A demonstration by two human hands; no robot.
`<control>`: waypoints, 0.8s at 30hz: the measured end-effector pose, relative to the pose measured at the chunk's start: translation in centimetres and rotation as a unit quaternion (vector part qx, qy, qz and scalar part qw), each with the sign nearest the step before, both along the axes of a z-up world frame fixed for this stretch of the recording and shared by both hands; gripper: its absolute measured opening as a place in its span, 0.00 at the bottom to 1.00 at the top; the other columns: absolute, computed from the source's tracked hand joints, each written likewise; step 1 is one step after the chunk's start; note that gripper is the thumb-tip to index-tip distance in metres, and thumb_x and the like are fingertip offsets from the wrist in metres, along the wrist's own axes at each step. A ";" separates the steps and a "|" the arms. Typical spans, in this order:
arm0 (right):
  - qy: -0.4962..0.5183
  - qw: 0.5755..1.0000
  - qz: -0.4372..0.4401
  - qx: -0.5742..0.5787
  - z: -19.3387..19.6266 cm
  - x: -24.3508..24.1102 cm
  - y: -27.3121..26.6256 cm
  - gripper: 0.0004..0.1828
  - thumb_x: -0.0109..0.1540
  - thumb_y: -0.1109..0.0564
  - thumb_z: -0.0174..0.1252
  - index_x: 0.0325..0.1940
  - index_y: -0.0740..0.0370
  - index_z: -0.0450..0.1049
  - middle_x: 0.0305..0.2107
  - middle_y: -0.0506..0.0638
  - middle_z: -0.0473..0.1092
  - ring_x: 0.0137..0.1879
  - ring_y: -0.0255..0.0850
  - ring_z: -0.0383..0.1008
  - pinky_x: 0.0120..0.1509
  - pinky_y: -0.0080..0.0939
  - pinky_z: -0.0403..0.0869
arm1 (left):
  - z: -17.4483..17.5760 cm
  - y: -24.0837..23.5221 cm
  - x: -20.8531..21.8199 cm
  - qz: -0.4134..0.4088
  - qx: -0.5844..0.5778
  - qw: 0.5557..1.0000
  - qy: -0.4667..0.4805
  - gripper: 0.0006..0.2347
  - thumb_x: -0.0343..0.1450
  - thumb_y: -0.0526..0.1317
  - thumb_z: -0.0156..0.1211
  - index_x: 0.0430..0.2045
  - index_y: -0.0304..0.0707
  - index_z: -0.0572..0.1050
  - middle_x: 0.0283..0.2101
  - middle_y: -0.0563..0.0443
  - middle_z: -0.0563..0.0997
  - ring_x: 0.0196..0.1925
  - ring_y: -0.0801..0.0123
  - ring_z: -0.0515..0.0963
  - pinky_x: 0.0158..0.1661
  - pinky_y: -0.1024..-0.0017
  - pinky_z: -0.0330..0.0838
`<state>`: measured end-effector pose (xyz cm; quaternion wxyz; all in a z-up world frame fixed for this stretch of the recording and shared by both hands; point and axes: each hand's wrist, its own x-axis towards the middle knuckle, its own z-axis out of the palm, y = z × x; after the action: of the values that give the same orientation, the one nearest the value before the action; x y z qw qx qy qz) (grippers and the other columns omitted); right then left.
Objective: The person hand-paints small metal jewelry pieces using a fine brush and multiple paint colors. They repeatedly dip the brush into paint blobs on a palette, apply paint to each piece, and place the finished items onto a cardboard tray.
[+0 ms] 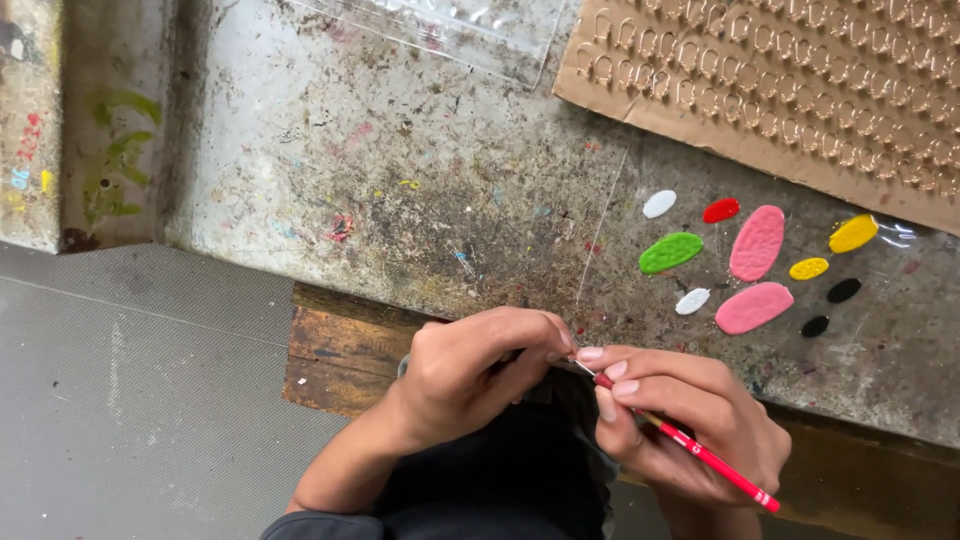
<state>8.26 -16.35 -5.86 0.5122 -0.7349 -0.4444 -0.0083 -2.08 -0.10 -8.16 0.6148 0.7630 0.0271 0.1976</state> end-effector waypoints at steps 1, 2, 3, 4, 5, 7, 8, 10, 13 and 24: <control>0.000 1.000 0.000 0.000 0.0 0.0 0.0 0.04 0.61 0.64 0.60 0.35 0.64 0.70 0.31 0.57 0.75 0.37 0.44 0.87 0.44 0.31 0.86 | 0.0 0.0 0.0 0.000 0.000 1.000 0.000 0.04 0.77 0.30 0.51 0.40 0.26 0.73 0.41 0.40 0.82 0.42 0.59 0.86 0.48 0.71 0.82; -0.004 1.000 -0.001 0.000 -0.1 0.0 0.0 0.04 0.61 0.63 0.60 0.35 0.63 0.70 0.31 0.57 0.75 0.37 0.44 0.87 0.44 0.31 0.86 | -0.1 0.0 0.0 -0.002 -0.003 1.000 -0.001 0.04 0.78 0.30 0.51 0.40 0.26 0.73 0.41 0.40 0.82 0.43 0.59 0.86 0.48 0.71 0.82; -0.008 1.000 -0.002 0.001 -0.1 0.0 0.1 0.04 0.61 0.63 0.60 0.35 0.63 0.70 0.31 0.57 0.75 0.36 0.44 0.87 0.43 0.31 0.86 | -0.1 0.0 0.0 -0.004 -0.006 1.000 -0.002 0.04 0.78 0.30 0.50 0.40 0.26 0.73 0.41 0.39 0.82 0.43 0.58 0.86 0.48 0.71 0.82; -0.008 1.000 -0.002 0.001 -0.1 0.0 0.0 0.04 0.61 0.63 0.60 0.35 0.63 0.70 0.31 0.57 0.75 0.36 0.44 0.87 0.43 0.31 0.86 | -0.1 0.0 0.0 -0.004 -0.006 1.000 -0.002 0.04 0.78 0.30 0.50 0.40 0.26 0.73 0.41 0.39 0.82 0.43 0.58 0.86 0.48 0.71 0.82; -0.009 1.000 0.003 0.002 -0.1 0.0 0.0 0.05 0.61 0.64 0.60 0.35 0.64 0.70 0.31 0.57 0.75 0.36 0.44 0.87 0.44 0.31 0.86 | 0.0 0.0 0.0 -0.004 -0.005 1.000 -0.003 0.04 0.78 0.30 0.50 0.40 0.25 0.73 0.41 0.39 0.82 0.43 0.58 0.86 0.48 0.71 0.82; -0.009 1.000 0.008 0.002 -0.3 0.2 -0.1 0.05 0.61 0.64 0.61 0.35 0.64 0.70 0.31 0.57 0.75 0.37 0.44 0.87 0.44 0.31 0.87 | 0.0 0.1 0.0 -0.004 -0.005 1.000 -0.004 0.05 0.78 0.30 0.50 0.40 0.25 0.73 0.41 0.39 0.82 0.43 0.58 0.86 0.48 0.70 0.82; -0.007 1.000 0.016 0.004 -0.4 0.3 -0.3 0.05 0.61 0.63 0.61 0.35 0.64 0.70 0.31 0.57 0.75 0.37 0.43 0.88 0.45 0.30 0.86 | 0.0 0.1 0.0 -0.007 -0.005 1.000 -0.004 0.05 0.78 0.30 0.50 0.40 0.25 0.73 0.41 0.39 0.82 0.43 0.58 0.86 0.48 0.70 0.82; -0.004 1.000 0.024 0.004 -0.5 0.3 -0.3 0.04 0.60 0.63 0.61 0.35 0.63 0.71 0.31 0.57 0.75 0.38 0.43 0.88 0.45 0.29 0.86 | -0.1 0.0 0.0 -0.009 -0.006 1.000 -0.004 0.05 0.78 0.30 0.50 0.40 0.25 0.73 0.41 0.39 0.82 0.43 0.57 0.86 0.48 0.70 0.82; -0.016 1.000 0.020 0.008 -0.4 0.3 -0.2 0.05 0.61 0.63 0.61 0.36 0.64 0.70 0.31 0.57 0.75 0.37 0.43 0.87 0.45 0.30 0.87 | -0.2 0.0 0.0 -0.006 -0.003 1.000 -0.009 0.04 0.77 0.29 0.51 0.40 0.25 0.73 0.41 0.39 0.82 0.43 0.57 0.86 0.48 0.70 0.82; -0.014 1.000 0.002 -0.004 -0.1 0.0 0.0 0.05 0.61 0.62 0.61 0.36 0.62 0.70 0.31 0.56 0.75 0.37 0.41 0.87 0.45 0.28 0.86 | -0.1 0.2 0.0 -0.016 -0.005 1.000 -0.004 0.04 0.78 0.29 0.50 0.41 0.25 0.73 0.41 0.40 0.82 0.43 0.58 0.86 0.48 0.70 0.82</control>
<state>8.25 -16.40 -5.97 0.5027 -0.7361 -0.4530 -0.0157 -2.12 0.07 -8.29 0.6217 0.7595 0.0136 0.1907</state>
